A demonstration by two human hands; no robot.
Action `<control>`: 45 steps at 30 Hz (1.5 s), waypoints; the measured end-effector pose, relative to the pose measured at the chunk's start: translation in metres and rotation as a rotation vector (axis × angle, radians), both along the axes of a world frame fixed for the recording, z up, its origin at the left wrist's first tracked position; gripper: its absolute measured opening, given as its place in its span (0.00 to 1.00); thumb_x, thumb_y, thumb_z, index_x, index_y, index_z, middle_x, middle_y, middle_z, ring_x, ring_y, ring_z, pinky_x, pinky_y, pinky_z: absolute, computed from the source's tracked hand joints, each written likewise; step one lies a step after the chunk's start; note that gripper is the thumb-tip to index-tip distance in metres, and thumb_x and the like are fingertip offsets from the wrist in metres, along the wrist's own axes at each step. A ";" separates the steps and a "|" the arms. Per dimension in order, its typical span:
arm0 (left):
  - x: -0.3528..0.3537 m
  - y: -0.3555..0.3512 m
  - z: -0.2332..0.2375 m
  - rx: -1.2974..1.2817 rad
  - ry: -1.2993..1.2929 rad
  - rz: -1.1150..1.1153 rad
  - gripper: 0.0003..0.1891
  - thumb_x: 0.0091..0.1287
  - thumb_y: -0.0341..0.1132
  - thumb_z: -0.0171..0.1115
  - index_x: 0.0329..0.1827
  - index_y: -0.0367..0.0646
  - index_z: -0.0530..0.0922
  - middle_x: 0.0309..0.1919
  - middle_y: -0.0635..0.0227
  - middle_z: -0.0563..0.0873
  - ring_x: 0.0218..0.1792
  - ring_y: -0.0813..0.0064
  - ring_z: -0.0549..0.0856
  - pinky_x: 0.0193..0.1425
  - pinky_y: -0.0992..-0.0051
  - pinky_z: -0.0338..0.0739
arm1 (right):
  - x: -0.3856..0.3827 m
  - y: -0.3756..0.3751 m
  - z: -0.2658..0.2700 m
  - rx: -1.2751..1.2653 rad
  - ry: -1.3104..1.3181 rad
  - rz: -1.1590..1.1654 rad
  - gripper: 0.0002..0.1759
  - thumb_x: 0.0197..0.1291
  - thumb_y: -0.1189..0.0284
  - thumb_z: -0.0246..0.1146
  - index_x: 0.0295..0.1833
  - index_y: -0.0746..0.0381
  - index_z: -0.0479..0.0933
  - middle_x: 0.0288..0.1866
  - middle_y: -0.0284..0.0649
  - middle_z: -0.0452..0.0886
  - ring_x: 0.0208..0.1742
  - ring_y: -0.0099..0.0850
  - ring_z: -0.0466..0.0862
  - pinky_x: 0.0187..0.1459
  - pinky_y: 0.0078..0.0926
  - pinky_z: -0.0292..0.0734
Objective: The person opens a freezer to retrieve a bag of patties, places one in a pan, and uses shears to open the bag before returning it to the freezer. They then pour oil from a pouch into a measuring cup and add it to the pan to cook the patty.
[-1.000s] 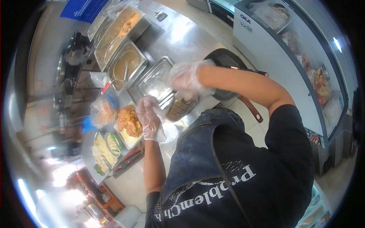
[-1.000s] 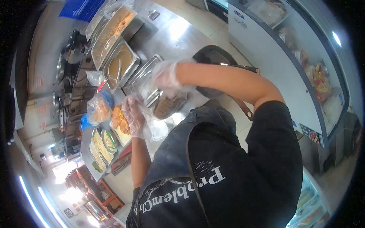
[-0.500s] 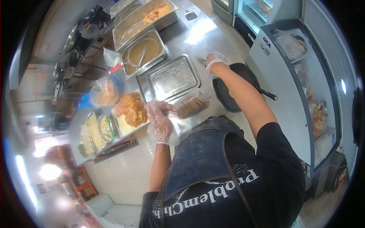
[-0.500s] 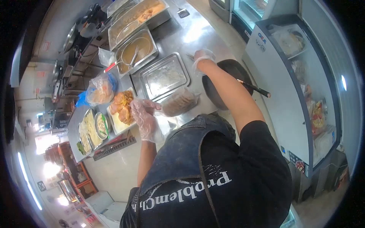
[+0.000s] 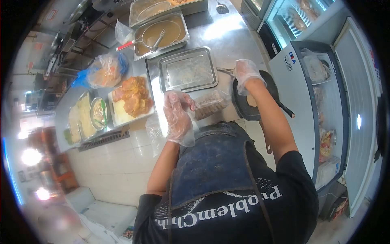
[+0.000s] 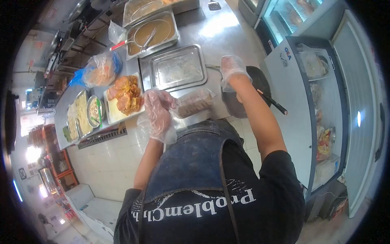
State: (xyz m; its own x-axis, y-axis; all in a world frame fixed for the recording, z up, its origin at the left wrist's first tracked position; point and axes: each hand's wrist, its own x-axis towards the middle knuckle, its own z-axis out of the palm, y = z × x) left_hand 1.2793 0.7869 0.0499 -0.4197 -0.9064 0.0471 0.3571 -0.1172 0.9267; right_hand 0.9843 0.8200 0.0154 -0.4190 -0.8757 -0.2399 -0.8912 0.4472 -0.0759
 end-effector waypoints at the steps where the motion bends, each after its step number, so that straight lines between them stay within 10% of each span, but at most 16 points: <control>1: -0.002 -0.001 0.001 0.006 0.003 0.012 0.19 0.89 0.49 0.47 0.47 0.41 0.68 0.31 0.63 0.78 0.30 0.69 0.80 0.39 0.66 0.79 | 0.010 0.012 0.021 -0.025 0.020 0.121 0.09 0.68 0.72 0.65 0.46 0.63 0.89 0.47 0.52 0.91 0.54 0.47 0.91 0.58 0.45 0.87; 5: 0.002 -0.005 0.003 0.006 -0.086 -0.008 0.19 0.90 0.49 0.45 0.47 0.41 0.68 0.32 0.65 0.77 0.30 0.72 0.80 0.42 0.65 0.83 | 0.065 0.036 0.048 -0.671 -0.544 0.342 0.10 0.64 0.69 0.70 0.47 0.63 0.86 0.44 0.49 0.89 0.49 0.50 0.89 0.54 0.44 0.84; 14: 0.011 -0.034 0.012 -0.019 -0.188 -0.258 0.20 0.89 0.50 0.49 0.50 0.40 0.73 0.33 0.63 0.81 0.36 0.69 0.83 0.54 0.60 0.83 | 0.121 0.062 0.030 -0.296 -0.062 0.681 0.10 0.64 0.69 0.64 0.44 0.60 0.87 0.38 0.43 0.87 0.48 0.45 0.86 0.53 0.43 0.83; 21: 0.015 -0.036 0.041 -0.540 -0.659 -0.396 0.20 0.87 0.48 0.52 0.45 0.37 0.80 0.39 0.59 0.84 0.47 0.62 0.86 0.56 0.61 0.79 | 0.136 0.053 0.063 -0.366 -0.548 0.379 0.12 0.70 0.72 0.61 0.54 0.64 0.83 0.47 0.54 0.88 0.53 0.55 0.87 0.54 0.49 0.83; 28: 0.003 -0.016 0.011 -0.965 -0.330 -0.095 0.04 0.77 0.30 0.65 0.49 0.41 0.82 0.43 0.55 0.84 0.47 0.49 0.84 0.53 0.56 0.80 | 0.124 0.041 0.038 -0.212 -0.400 0.350 0.15 0.73 0.73 0.56 0.58 0.57 0.86 0.59 0.49 0.88 0.63 0.51 0.85 0.61 0.47 0.82; 45: 0.023 0.001 -0.037 -0.664 -0.239 0.043 0.04 0.80 0.25 0.57 0.52 0.40 0.78 0.48 0.53 0.83 0.51 0.53 0.84 0.62 0.59 0.79 | 0.131 0.012 0.062 -0.049 -0.309 0.358 0.14 0.71 0.69 0.62 0.58 0.56 0.85 0.58 0.49 0.88 0.61 0.48 0.87 0.62 0.43 0.83</control>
State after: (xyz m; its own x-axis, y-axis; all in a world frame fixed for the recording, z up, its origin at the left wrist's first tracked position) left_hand 1.3020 0.7884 0.0124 -0.4518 -0.7344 0.5065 0.1261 0.5095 0.8512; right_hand 1.1150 0.8324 0.0770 -0.0045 -0.9654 -0.2608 -0.9208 0.1057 -0.3754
